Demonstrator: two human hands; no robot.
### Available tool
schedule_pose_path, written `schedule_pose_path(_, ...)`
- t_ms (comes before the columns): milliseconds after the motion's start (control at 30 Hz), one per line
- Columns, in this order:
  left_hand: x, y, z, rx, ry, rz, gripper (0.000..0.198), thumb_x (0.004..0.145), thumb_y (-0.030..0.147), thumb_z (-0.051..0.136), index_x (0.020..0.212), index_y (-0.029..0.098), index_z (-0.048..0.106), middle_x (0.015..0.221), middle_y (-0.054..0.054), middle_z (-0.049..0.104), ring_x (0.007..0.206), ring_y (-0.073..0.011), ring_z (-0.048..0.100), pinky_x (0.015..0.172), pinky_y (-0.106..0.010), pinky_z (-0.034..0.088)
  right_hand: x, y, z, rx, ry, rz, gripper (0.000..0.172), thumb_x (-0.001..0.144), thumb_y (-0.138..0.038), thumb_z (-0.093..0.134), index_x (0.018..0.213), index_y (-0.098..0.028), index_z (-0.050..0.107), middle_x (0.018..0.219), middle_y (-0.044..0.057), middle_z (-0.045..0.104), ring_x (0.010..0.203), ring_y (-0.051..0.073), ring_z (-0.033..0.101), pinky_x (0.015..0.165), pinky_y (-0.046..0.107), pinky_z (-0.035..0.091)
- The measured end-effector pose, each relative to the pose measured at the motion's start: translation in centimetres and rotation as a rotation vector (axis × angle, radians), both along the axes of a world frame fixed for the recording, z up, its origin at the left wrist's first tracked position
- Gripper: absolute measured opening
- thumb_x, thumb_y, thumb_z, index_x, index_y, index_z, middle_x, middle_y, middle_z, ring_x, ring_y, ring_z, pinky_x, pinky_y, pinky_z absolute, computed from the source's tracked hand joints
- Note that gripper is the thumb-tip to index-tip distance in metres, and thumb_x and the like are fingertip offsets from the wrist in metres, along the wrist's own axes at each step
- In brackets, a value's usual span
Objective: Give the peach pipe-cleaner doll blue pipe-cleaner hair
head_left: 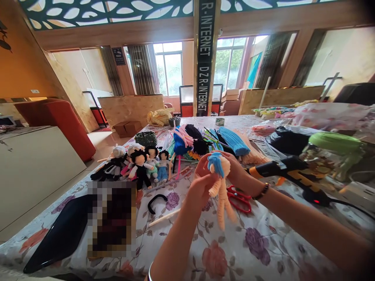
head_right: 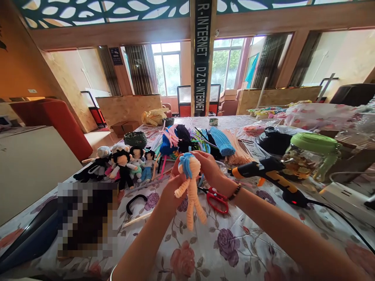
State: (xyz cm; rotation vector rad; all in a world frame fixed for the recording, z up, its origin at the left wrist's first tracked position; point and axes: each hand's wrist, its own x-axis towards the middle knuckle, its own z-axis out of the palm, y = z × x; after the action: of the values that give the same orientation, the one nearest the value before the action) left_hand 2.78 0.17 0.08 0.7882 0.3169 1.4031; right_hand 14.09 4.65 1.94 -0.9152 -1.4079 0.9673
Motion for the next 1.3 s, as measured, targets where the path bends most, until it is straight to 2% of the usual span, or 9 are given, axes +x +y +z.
schedule_pose_path(67, 0.0, 0.0, -0.1, 0.013, 0.007, -0.001, 0.062, 0.050, 0.020, 0.083, 0.108, 0.030, 0.063, 0.087, 0.001, 0.066, 0.077, -0.0138, 0.061, 0.073, -0.024, 0.048, 1.1, -0.1, 0.3, -0.058, 0.059, 0.031, 0.031, 0.081, -0.046, 0.061, 0.077, -0.015, 0.061, 0.062, -0.003, 0.055, 0.050, 0.010, 0.052, 0.046, 0.023, 0.043)
schedule_pose_path(200, 0.1, 0.2, 0.0, -0.007, 0.055, 0.006, 0.059, 0.050, 0.018, 0.083, 0.105, 0.030, 0.063, 0.082, 0.003, 0.065, 0.068, -0.0111, 0.059, 0.065, -0.022, 0.047, 3.5, -1.9, 0.9, -0.082, 0.152, 0.028, 0.027, 0.072, -0.045, 0.068, 0.071, -0.020, 0.060, 0.055, -0.005, 0.049, 0.047, 0.008, 0.045, 0.045, 0.021, 0.038)
schedule_pose_path(333, 0.3, 0.2, 0.2, 0.040, 0.079, 0.003, 0.050, 0.053, 0.012, 0.082, 0.097, 0.029, 0.066, 0.090, 0.003, 0.064, 0.077, -0.0110, 0.060, 0.067, -0.020, 0.046, 4.4, -4.3, 1.1, -0.047, 0.164, 0.021, 0.023, 0.072, -0.043, 0.071, 0.072, -0.022, 0.062, 0.059, -0.004, 0.052, 0.051, 0.008, 0.047, 0.048, 0.021, 0.040)
schedule_pose_path(433, 0.5, 0.2, 0.2, 0.084, 0.100, 0.002, 0.048, 0.054, 0.010, 0.081, 0.096, 0.028, 0.067, 0.096, 0.003, 0.063, 0.080, -0.0099, 0.058, 0.070, -0.019, 0.045, 4.2, -5.7, 1.1, 0.052, 0.119, -0.005, 0.017, 0.074, -0.038, 0.070, 0.072, -0.023, 0.064, 0.068, -0.003, 0.055, 0.058, 0.009, 0.049, 0.055, 0.022, 0.044)
schedule_pose_path(533, 0.7, 0.1, 0.2, 0.116, 0.128, 0.016, 0.046, 0.055, 0.010, 0.081, 0.095, 0.028, 0.067, 0.093, 0.003, 0.061, 0.079, -0.0096, 0.057, 0.068, -0.019, 0.045, 3.8, -6.3, 1.1, 0.187, 0.065, -0.007, 0.013, 0.076, -0.033, 0.069, 0.070, -0.023, 0.064, 0.085, -0.001, 0.057, 0.069, 0.010, 0.053, 0.061, 0.022, 0.047)
schedule_pose_path(633, 0.8, 0.1, 0.4, 0.126, 0.145, 0.041, 0.044, 0.054, 0.010, 0.081, 0.092, 0.027, 0.067, 0.091, 0.003, 0.060, 0.079, -0.0098, 0.056, 0.068, -0.019, 0.044, 3.7, -6.6, 1.0, 0.253, -0.012, 0.013, 0.010, 0.079, -0.030, 0.067, 0.072, -0.023, 0.064, 0.093, 0.001, 0.056, 0.078, 0.012, 0.054, 0.064, 0.021, 0.047)
schedule_pose_path(767, 0.9, 0.0, 0.5, 0.108, 0.194, 0.113, 0.044, 0.053, 0.010, 0.082, 0.091, 0.025, 0.065, 0.093, 0.003, 0.061, 0.081, -0.0107, 0.056, 0.071, -0.021, 0.043, 4.0, -6.4, 0.9, 0.240, -0.079, 0.019, 0.013, 0.078, -0.031, 0.069, 0.069, -0.023, 0.064, 0.092, 0.002, 0.055, 0.085, 0.014, 0.055, 0.064, 0.022, 0.048)
schedule_pose_path(933, 1.1, 0.1, 0.4, 0.106, 0.247, 0.167, 0.045, 0.052, 0.010, 0.081, 0.092, 0.024, 0.066, 0.094, 0.002, 0.065, 0.084, -0.0135, 0.057, 0.070, -0.022, 0.044, 4.5, -5.9, 1.2, 0.175, -0.098, 0.039, 0.020, 0.076, -0.036, 0.070, 0.065, -0.020, 0.063, 0.090, 0.004, 0.054, 0.083, 0.015, 0.055, 0.062, 0.023, 0.049)
schedule_pose_path(1300, 1.3, -0.1, 0.5, 0.086, 0.374, 0.236, 0.048, 0.053, 0.015, 0.082, 0.099, 0.023, 0.073, 0.080, -0.002, 0.068, 0.077, -0.0154, 0.058, 0.064, -0.024, 0.044, 5.2, -5.5, 1.5, 0.130, -0.136, 0.023, 0.024, 0.076, -0.039, 0.069, 0.066, -0.019, 0.063, 0.091, 0.006, 0.053, 0.081, 0.016, 0.055, 0.059, 0.023, 0.049)
